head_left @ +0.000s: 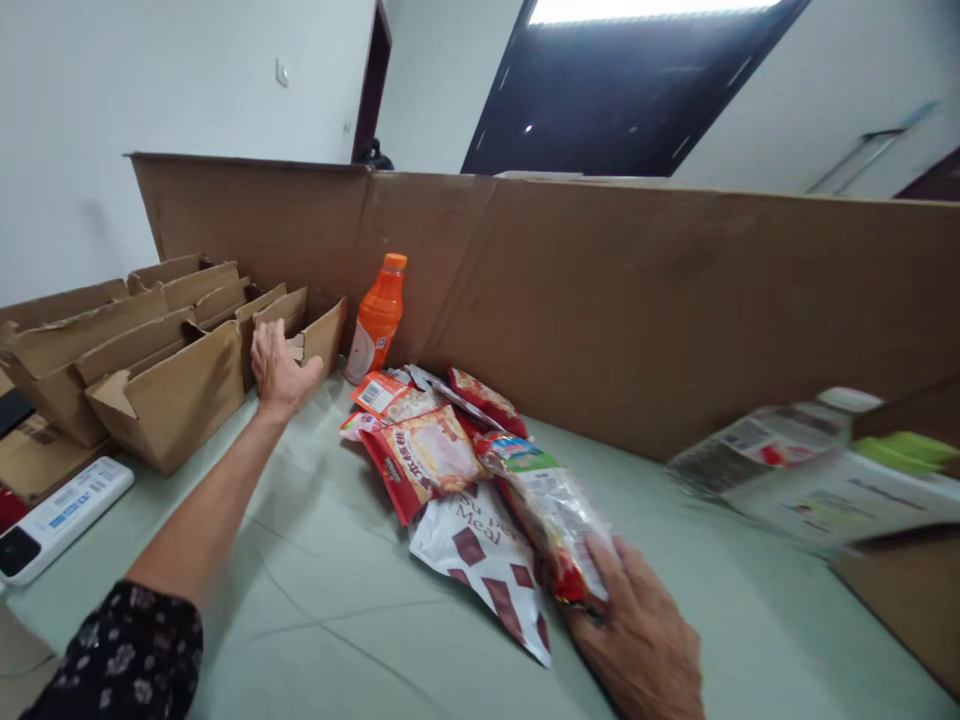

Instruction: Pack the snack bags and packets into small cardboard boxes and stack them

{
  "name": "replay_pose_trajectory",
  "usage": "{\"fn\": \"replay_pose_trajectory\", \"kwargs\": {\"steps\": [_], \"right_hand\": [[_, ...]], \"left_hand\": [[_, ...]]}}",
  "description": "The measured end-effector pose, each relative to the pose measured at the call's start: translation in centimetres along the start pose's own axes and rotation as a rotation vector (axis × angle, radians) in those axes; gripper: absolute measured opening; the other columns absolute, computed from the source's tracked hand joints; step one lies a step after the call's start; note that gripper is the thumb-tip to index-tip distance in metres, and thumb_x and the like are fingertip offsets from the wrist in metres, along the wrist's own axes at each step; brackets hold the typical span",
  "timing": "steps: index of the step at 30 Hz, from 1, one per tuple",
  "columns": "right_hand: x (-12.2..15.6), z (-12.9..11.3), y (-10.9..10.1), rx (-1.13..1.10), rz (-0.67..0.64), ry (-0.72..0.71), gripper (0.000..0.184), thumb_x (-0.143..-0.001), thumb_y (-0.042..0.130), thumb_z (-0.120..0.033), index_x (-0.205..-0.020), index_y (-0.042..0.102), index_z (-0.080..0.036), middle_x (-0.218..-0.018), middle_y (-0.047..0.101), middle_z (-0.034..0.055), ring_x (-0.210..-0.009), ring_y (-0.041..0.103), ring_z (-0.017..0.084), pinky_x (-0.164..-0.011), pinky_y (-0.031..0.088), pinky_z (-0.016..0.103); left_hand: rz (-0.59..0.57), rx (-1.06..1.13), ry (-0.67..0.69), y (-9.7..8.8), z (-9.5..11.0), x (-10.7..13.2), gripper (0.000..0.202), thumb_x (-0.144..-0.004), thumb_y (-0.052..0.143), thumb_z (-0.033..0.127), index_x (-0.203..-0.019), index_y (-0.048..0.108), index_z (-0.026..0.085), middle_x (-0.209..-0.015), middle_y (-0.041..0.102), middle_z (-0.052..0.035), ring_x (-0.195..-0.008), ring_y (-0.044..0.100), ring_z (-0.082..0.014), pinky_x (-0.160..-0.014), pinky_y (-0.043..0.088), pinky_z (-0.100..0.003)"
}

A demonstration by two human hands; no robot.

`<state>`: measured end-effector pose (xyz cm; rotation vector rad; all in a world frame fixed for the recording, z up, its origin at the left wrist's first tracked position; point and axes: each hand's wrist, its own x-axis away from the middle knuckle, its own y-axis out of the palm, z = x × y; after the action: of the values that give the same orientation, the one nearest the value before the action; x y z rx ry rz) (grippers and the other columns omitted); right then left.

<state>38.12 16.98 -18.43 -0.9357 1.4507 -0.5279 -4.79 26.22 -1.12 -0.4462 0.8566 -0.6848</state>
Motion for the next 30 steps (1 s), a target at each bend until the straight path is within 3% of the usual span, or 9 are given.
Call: {"fn": "replay_pose_trajectory", "kwargs": {"steps": [6,9,11,15,19,22,25,30], "right_hand": [[0.3,0.8,0.3,0.022,-0.035,-0.027,0.068,-0.097,0.046,-0.041,-0.161,0.024,-0.03,-0.151,0.05,0.0202,-0.128,0.058,0.046,-0.088,0.057,0.065],[0.4,1.1,0.5,0.038,-0.022,-0.035,0.065,-0.098,0.045,-0.038,-0.159,0.026,-0.028,-0.151,0.049,0.0226,-0.129,0.057,0.046,-0.088,0.057,0.063],[0.4,1.3,0.7,0.043,-0.029,-0.053,0.064,-0.097,0.048,-0.039,-0.157,0.029,-0.025,-0.15,0.05,0.024,-0.128,0.058,0.045,-0.086,0.058,0.061],[0.3,1.2,0.9,0.022,-0.023,-0.016,0.063,-0.097,0.048,-0.039,-0.157,0.032,-0.026,-0.15,0.051,0.0221,-0.13,0.058,0.044,-0.088,0.058,0.06],[0.1,0.3,0.6,0.004,0.002,0.024,0.059,-0.098,0.044,-0.04,-0.155,0.037,-0.026,-0.148,0.053,0.0215,-0.13,0.058,0.043,-0.09,0.056,0.061],[0.0,-0.2,0.3,0.001,0.001,0.033,0.055,-0.1,0.041,-0.043,-0.15,0.046,-0.019,-0.147,0.054,0.0244,-0.13,0.057,0.044,-0.09,0.056,0.062],[0.1,-0.4,0.4,0.003,-0.001,0.043,0.054,-0.099,0.04,-0.043,-0.147,0.05,-0.019,-0.147,0.055,0.0231,-0.131,0.057,0.042,-0.092,0.055,0.06],[0.2,-0.3,1.1,0.016,0.016,0.082,0.056,-0.093,0.049,-0.043,-0.142,0.055,-0.018,-0.146,0.056,0.0215,-0.13,0.056,0.041,-0.095,0.053,0.057]], "left_hand": [[-0.246,-0.161,0.129,1.6,-0.7,-5.0,0.039,-0.099,0.066,0.037,-0.133,0.06,0.018,-0.137,0.06,-0.0114,-0.118,0.063,-0.0283,-0.099,0.055,-0.052],[-0.339,-0.195,0.172,1.2,-1.2,-5.1,0.037,-0.099,0.066,0.037,-0.13,0.061,0.017,-0.131,0.063,-0.0107,-0.111,0.066,-0.0259,-0.093,0.058,-0.047],[-0.36,-0.205,0.205,-0.2,-1.7,-4.2,0.036,-0.099,0.066,0.037,-0.13,0.061,0.017,-0.131,0.063,-0.0107,-0.111,0.066,-0.0257,-0.093,0.058,-0.047],[-0.346,-0.174,0.3,-6.5,-3.7,0.2,0.031,-0.098,0.066,0.038,-0.12,0.064,0.017,-0.123,0.066,-0.0092,-0.107,0.066,-0.0245,-0.093,0.057,-0.047],[-0.287,-0.047,0.424,-14.9,-5.9,7.1,0.019,-0.086,0.062,0.04,-0.084,0.063,0.021,-0.097,0.067,-0.007,-0.107,0.064,-0.0317,-0.102,0.052,-0.053],[-0.26,0.054,0.478,-19.5,-6.2,12.4,0.011,-0.085,0.058,0.034,-0.08,0.058,0.024,-0.085,0.064,-0.0024,-0.1,0.065,-0.0277,-0.111,0.047,-0.052],[-0.336,0.213,0.546,-21.2,-5.4,16.9,0.012,-0.082,0.055,0.02,-0.072,0.059,0.025,-0.073,0.056,-0.0003,-0.084,0.061,-0.0227,-0.115,0.044,-0.053],[-0.467,0.339,0.642,-20.5,-3.8,21.0,0.02,-0.081,0.052,0.009,-0.071,0.061,0.023,-0.074,0.048,-0.002,-0.096,0.056,-0.0237,-0.114,0.041,-0.057]]}}
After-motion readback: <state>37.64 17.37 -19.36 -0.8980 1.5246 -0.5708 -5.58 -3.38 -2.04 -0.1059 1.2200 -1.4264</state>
